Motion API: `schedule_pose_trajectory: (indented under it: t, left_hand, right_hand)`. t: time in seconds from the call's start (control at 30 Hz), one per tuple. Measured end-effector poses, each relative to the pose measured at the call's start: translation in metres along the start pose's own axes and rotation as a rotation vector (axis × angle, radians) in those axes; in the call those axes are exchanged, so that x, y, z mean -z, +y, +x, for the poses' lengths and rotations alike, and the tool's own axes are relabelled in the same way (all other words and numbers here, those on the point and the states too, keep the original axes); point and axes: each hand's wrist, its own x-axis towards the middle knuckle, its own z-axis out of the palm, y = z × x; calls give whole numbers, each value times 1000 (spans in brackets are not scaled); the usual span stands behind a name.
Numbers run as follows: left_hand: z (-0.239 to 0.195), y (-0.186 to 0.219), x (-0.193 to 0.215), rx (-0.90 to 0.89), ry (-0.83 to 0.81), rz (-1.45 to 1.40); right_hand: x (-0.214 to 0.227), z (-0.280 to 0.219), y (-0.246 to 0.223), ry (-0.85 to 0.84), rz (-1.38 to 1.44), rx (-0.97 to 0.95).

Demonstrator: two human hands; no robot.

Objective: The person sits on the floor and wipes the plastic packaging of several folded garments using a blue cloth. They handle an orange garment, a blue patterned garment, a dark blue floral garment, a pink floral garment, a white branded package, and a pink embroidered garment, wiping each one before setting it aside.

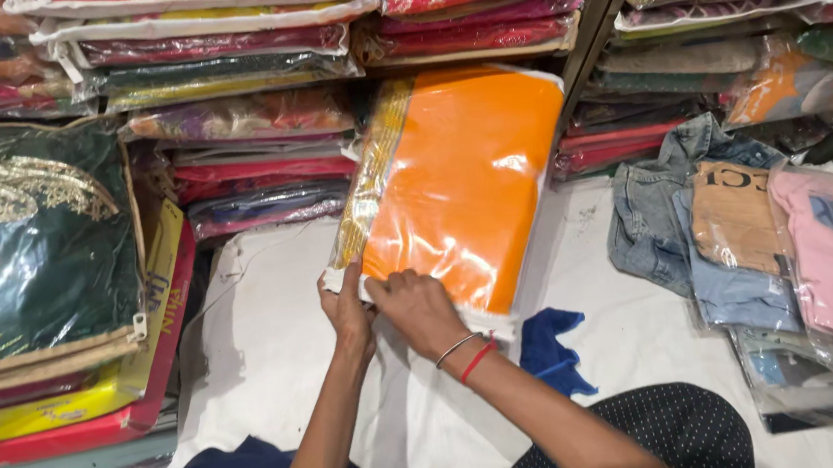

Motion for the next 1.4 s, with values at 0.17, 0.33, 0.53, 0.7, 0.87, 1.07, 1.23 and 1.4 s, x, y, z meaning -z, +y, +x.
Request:
schedule_pose_trajectory:
  t: [0.17, 0.33, 0.53, 0.7, 0.87, 1.07, 1.23, 1.4]
  left_hand:
    - [4, -17, 99, -32, -84, 356]
    - [46, -92, 176, -77, 71, 574]
    - [72, -71, 142, -174, 143, 806]
    - [75, -9, 57, -400, 21, 1082]
    - [9, 12, 2, -89, -348, 1915]
    - [-26, -4, 44, -207, -355, 1894]
    - [-28, -40, 57, -484, -219, 1965]
    - [-31, -41, 60, -492, -212, 1979]
  right_hand:
    - [-36, -39, -81, -97, 206, -66]
    - [-42, -66, -95, -335, 473, -5]
    - [-34, -120, 55, 46, 30, -450]
    - [-47, -176, 135, -514, 219, -1044]
    - [-60, -190, 124, -530, 281, -1038]
    - [3, -144, 147, 41, 151, -1019]
    - [3, -75, 130, 333, 540, -702]
    - [-83, -35, 45, -237, 281, -617]
